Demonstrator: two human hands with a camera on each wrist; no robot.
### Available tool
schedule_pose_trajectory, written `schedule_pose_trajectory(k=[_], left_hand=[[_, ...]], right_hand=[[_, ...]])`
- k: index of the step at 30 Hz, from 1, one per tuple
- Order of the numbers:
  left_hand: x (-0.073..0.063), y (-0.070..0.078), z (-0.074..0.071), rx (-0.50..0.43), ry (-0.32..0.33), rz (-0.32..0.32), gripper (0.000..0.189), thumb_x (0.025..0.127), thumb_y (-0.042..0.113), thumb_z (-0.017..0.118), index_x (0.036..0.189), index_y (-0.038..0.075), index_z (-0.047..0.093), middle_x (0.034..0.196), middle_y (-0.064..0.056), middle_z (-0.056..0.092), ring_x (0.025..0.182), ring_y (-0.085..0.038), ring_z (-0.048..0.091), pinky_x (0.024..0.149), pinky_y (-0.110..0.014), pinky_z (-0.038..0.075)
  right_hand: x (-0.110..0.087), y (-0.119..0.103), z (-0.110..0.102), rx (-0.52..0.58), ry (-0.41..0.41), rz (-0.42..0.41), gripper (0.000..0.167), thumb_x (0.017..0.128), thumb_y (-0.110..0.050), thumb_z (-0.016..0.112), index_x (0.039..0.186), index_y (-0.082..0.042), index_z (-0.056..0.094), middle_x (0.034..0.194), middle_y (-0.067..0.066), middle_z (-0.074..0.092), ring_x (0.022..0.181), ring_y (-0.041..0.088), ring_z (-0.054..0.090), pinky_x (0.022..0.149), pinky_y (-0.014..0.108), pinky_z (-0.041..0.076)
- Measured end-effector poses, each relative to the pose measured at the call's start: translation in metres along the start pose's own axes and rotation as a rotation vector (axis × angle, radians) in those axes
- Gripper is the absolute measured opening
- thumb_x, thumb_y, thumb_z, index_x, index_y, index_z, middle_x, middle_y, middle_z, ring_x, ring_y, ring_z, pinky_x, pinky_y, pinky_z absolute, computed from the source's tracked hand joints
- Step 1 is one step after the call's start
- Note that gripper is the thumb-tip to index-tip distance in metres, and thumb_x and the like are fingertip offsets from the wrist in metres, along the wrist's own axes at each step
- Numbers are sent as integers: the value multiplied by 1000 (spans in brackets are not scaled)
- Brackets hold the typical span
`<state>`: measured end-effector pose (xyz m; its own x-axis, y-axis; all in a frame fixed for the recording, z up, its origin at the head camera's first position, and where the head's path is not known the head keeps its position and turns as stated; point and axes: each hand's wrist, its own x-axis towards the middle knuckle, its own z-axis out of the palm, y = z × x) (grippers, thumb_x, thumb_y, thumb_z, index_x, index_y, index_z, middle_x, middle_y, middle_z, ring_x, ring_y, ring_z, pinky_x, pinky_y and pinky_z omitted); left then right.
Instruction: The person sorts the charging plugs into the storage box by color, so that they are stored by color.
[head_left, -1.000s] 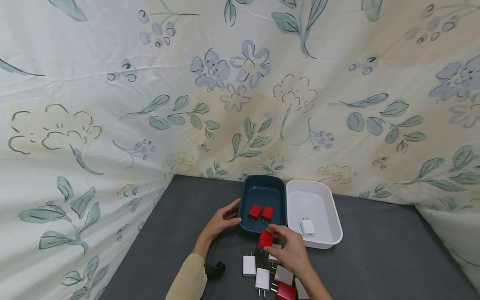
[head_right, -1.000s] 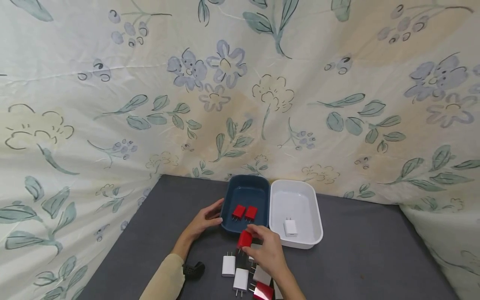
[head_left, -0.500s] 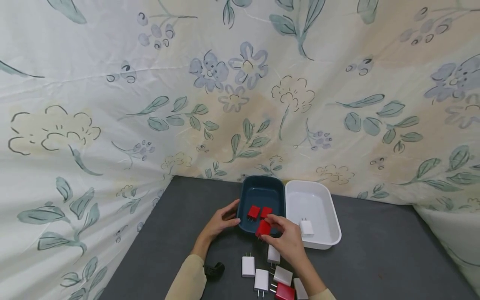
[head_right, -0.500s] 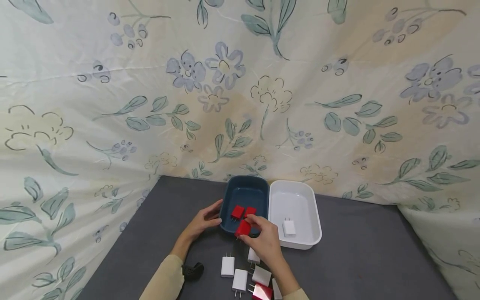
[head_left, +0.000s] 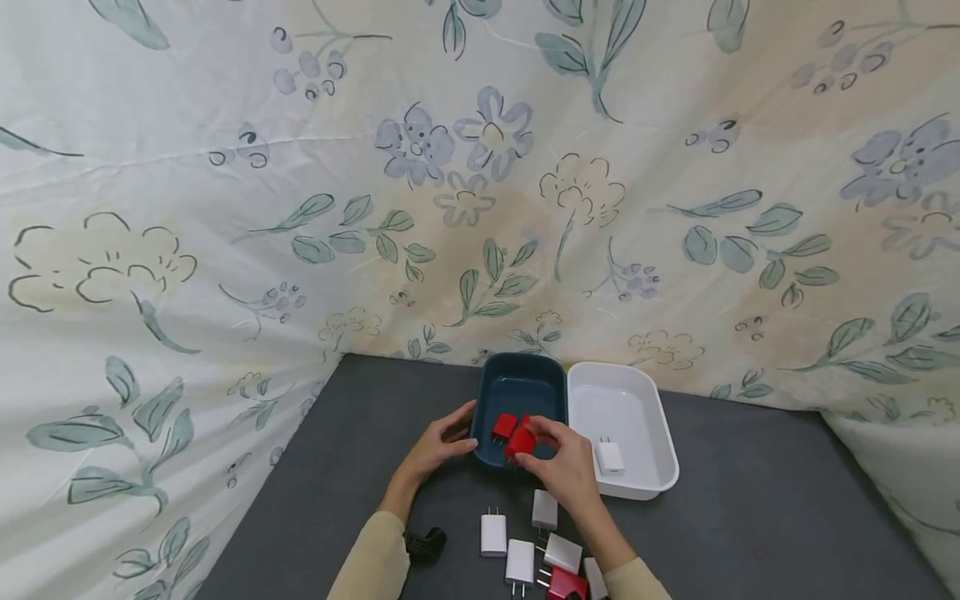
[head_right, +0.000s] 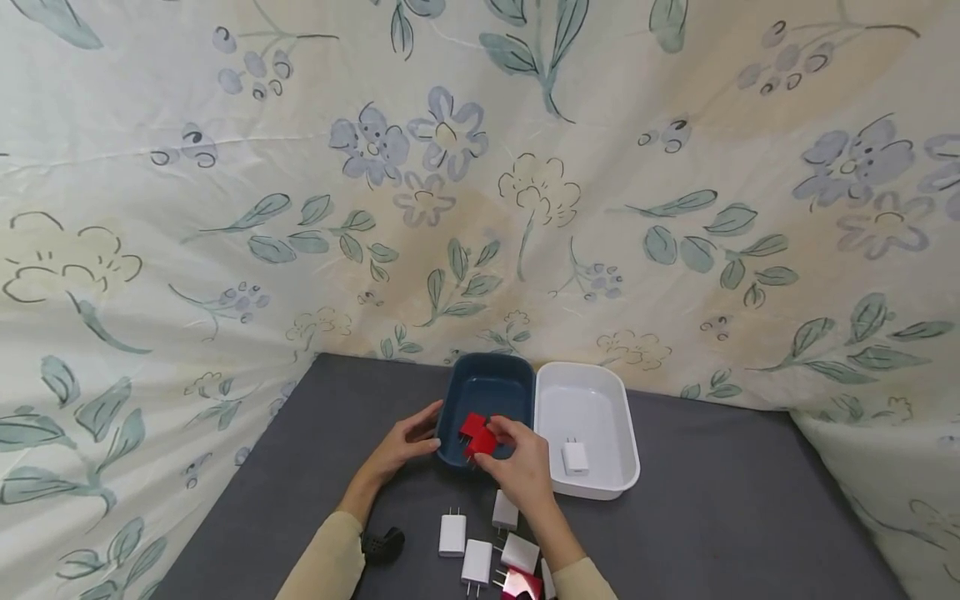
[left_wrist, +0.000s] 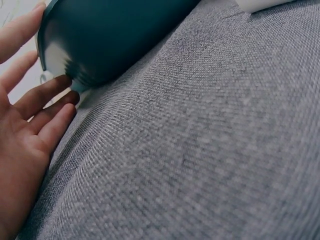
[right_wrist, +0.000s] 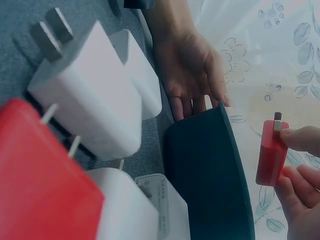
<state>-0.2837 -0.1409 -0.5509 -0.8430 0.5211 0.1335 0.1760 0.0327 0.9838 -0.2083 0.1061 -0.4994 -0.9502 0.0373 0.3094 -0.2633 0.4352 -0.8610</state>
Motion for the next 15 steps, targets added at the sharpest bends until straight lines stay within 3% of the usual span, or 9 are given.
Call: schedule_pose_trajectory(k=[6,15], left_hand=[[6,-25,-4,20,25,22,67,94,8,62,153,9,30,156,-18,34,144,-36,34,119,-54,25],[5,-24,-4,42,38,43,66,94,15,63,152,12,33,155,-14,38,142,-33,38,117,-54,29]], right_hand=[[5,-2,2,-6,22,21,57,71,-9,86,125,-7,65,115,8,72,97,24,71,91,47,55],[11,-3,10,-4,41,30,56,72,-10,86,125,-8,65,117,9,71,98,25,70,93,47,55]])
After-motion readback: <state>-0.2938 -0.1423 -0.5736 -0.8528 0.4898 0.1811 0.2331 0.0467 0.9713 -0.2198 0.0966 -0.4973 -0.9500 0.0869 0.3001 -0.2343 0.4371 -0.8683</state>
